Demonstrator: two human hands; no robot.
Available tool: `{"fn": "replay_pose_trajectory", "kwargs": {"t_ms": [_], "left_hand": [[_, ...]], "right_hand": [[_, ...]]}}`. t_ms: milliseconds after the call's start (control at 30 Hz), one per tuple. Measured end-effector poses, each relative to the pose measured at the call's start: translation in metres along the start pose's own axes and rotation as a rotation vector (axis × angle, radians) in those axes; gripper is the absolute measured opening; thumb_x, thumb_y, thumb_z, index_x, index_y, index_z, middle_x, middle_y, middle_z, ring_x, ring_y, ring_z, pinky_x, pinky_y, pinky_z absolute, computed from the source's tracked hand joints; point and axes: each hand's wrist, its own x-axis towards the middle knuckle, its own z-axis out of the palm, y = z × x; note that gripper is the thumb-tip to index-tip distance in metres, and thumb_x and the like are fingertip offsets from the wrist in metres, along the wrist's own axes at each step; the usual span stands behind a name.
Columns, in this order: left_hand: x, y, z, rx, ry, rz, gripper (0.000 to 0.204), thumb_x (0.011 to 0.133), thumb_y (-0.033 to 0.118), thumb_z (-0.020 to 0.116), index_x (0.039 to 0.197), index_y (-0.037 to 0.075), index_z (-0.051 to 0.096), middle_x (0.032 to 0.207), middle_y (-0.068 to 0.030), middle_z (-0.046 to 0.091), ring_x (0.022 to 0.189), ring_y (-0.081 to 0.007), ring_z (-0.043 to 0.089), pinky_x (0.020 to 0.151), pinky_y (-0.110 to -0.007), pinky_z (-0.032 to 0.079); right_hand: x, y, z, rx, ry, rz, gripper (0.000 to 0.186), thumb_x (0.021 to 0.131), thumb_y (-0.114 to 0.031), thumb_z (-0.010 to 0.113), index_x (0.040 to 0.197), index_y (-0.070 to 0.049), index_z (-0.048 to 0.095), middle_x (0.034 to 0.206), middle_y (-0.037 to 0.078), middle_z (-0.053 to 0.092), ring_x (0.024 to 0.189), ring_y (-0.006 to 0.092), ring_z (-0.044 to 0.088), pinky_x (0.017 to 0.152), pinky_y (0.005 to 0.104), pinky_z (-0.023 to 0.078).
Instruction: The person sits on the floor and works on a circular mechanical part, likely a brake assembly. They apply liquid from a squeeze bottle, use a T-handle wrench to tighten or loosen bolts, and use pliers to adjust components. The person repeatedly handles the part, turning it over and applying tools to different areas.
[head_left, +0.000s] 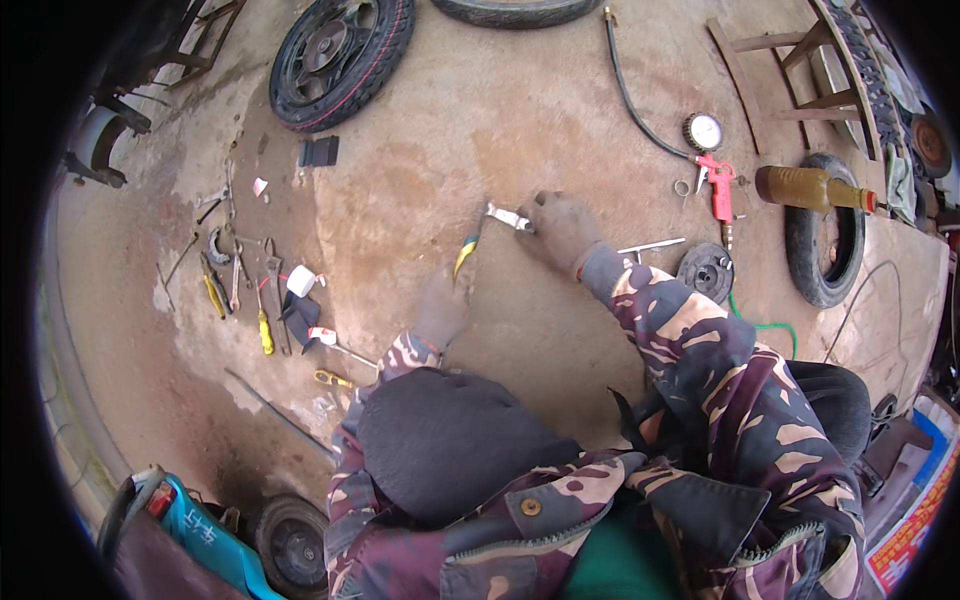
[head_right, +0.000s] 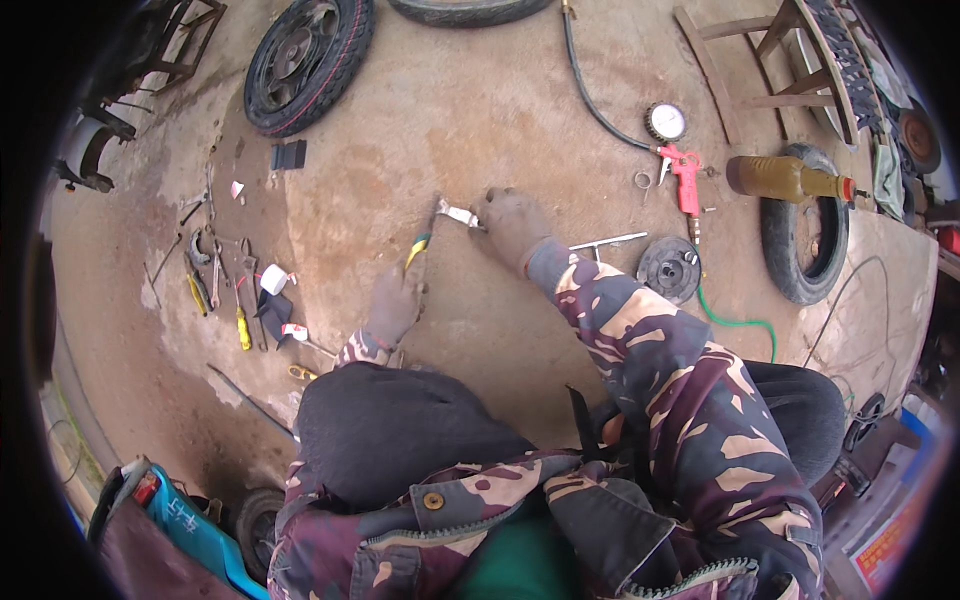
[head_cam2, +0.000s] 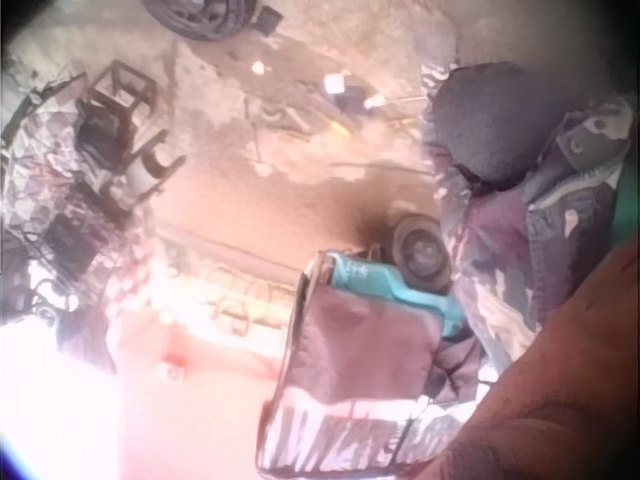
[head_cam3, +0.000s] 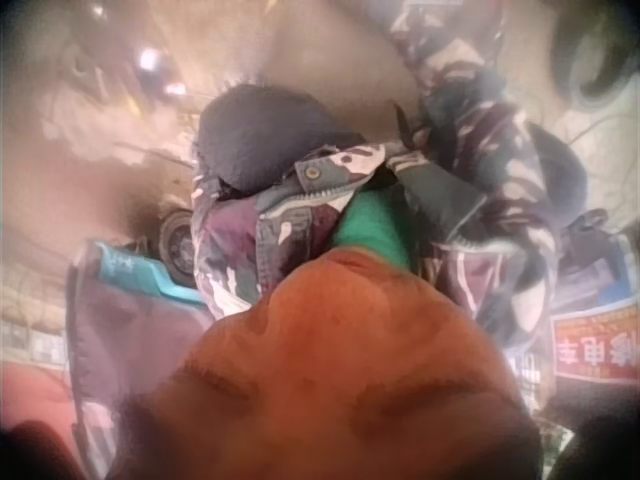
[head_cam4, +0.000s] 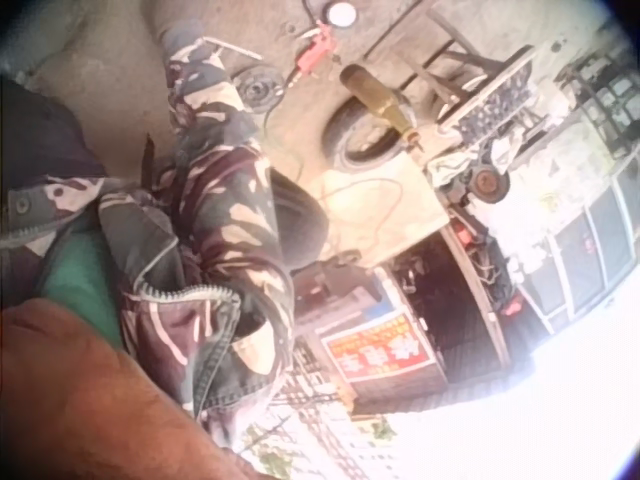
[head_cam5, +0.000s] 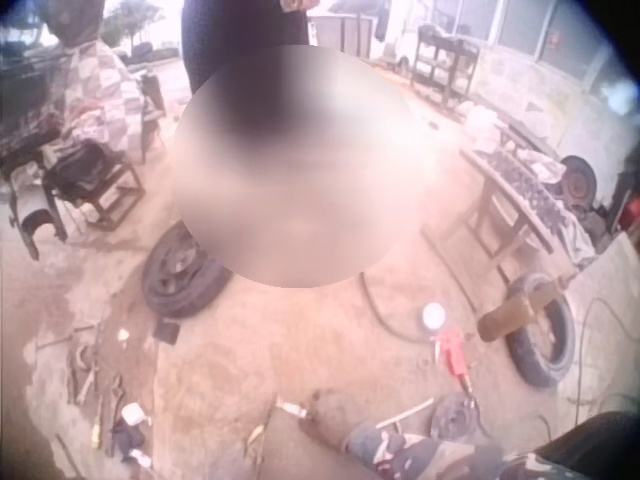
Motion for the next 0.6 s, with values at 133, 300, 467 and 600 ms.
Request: {"fn": "replay_pose_trajectory", "kwargs": {"t_ms": [133, 300, 467, 600], "left_hand": [[-0.007, -0.0033, 0.0013, -0.416, 0.077, -0.01, 0.046, 0.114, 0.042, 0.054, 0.111, -0.002, 0.066, 0.071, -0.0067, 0.064, 0.061, -0.0169, 0.064, 0.058, -0.038, 0.05], [-0.0012, -0.0033, 0.0019, -0.006, 0.084, 0.072, 0.046, 0.113, 0.045, 0.056, 0.104, 0.001, 0.067, 0.07, -0.0134, 0.063, 0.063, -0.0266, 0.065, 0.063, -0.043, 0.052], [-0.0072, -0.0019, -0.0063, -0.589, 0.064, 0.017, 0.052, 0.114, 0.047, 0.054, 0.105, -0.002, 0.069, 0.071, -0.009, 0.067, 0.06, -0.0164, 0.066, 0.056, -0.036, 0.051], [-0.0014, -0.0038, 0.0012, -0.132, 0.062, 0.047, 0.056, 0.111, 0.053, 0.057, 0.098, -0.001, 0.066, 0.073, -0.0154, 0.065, 0.064, -0.0293, 0.066, 0.062, -0.044, 0.052]], "right_hand": [[0.0003, 0.0011, -0.0018, 0.081, 0.001, -0.003, 0.024, 0.094, -0.031, 0.075, 0.11, -0.013, 0.075, 0.107, 0.015, 0.07, 0.101, 0.038, 0.071, 0.089, 0.0496, 0.058], [-0.0004, -0.0004, -0.0045, 0.043, -0.032, 0.002, 0.024, 0.093, -0.029, 0.075, 0.11, -0.012, 0.076, 0.107, 0.015, 0.071, 0.101, 0.039, 0.071, 0.089, 0.0499, 0.058], [-0.0001, 0.0003, -0.0023, 0.079, -0.02, 0.008, 0.027, 0.093, -0.03, 0.076, 0.112, -0.012, 0.076, 0.108, 0.015, 0.071, 0.102, 0.0385, 0.071, 0.09, 0.0496, 0.058], [-0.0025, -0.0001, -0.0024, 0.063, -0.023, 0.013, 0.03, 0.092, -0.03, 0.077, 0.116, -0.012, 0.077, 0.108, 0.015, 0.072, 0.102, 0.0383, 0.071, 0.089, 0.0493, 0.058]]}}
